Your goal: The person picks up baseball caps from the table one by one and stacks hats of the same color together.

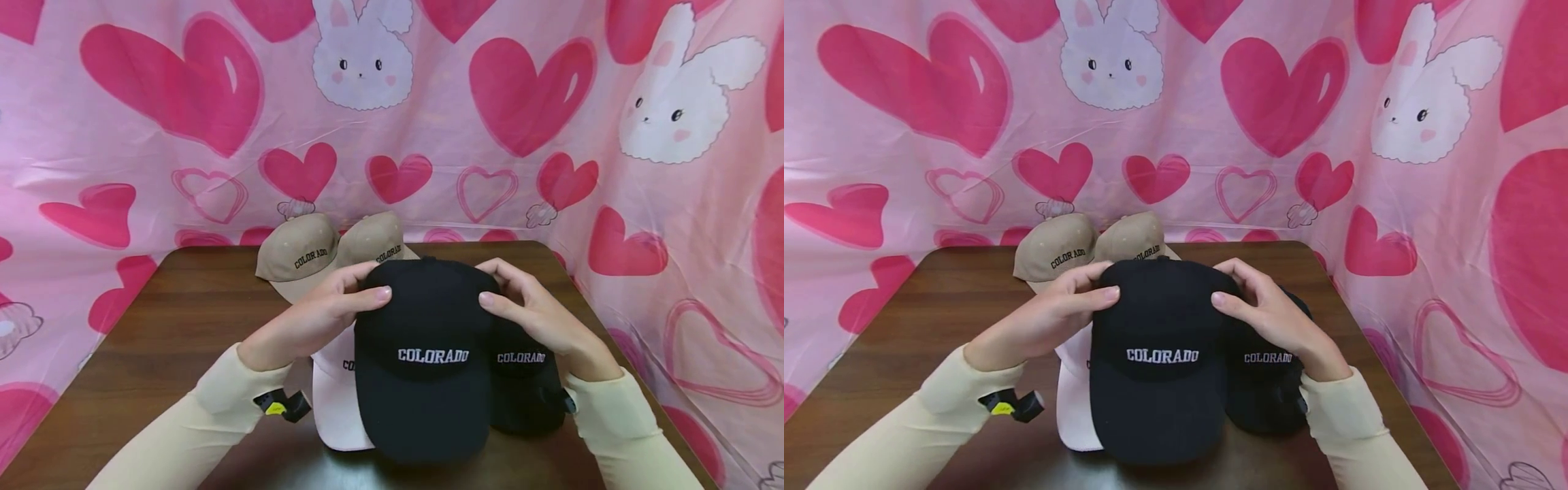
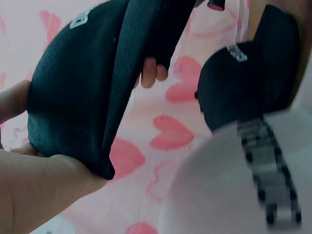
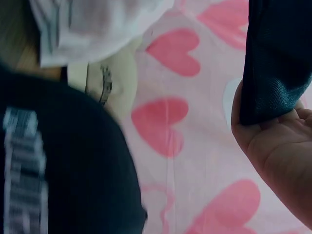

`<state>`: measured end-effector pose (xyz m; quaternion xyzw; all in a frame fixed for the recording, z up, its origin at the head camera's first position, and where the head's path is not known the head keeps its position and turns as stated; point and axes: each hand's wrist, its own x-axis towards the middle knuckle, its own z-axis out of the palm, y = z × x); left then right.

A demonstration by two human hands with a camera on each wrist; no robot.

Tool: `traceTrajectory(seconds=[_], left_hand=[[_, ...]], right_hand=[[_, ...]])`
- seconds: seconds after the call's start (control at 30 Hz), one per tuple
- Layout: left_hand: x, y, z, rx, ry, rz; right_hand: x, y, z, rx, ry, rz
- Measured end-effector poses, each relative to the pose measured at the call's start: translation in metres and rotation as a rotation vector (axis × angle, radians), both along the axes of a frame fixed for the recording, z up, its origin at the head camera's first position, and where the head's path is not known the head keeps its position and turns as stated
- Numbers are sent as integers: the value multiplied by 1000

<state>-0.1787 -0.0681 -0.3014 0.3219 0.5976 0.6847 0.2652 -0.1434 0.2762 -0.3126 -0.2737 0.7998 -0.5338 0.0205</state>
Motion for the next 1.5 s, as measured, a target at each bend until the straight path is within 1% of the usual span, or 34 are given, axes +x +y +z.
traceTrajectory(seconds=[0.2, 0.4, 0.53, 0.63, 0.8, 1.0, 1.07, 1.23, 1.33, 1.5], left_hand=[[1, 43, -3, 17, -42, -8], [-2, 81, -13, 25, -104, -8], [-5, 103, -20, 36, -142, 11], [-6, 119, -24, 44, -145, 19], [-10, 143, -35, 5, -148, 70], [-14, 162, -49, -64, -177, 142], [-14, 166, -53, -94, -181, 153], [-16, 176, -64, -154, -172, 183], [-18, 180, -70, -178, -158, 220], [-19, 185, -76, -205, -143, 269]], right_hand=[[8, 34, 3, -3, -19, -41], [11, 67, 0, 31, -18, -94], [8, 86, -6, 30, -23, -114], [5, 97, -11, 7, -40, -119], [2, 115, -22, -14, -77, -136], [0, 130, -35, 42, -108, -189], [-2, 134, -39, 63, -118, -205], [-8, 143, -53, 66, -154, -214], [-11, 147, -61, 65, -174, -221], [-16, 152, -73, 47, -196, -218]])
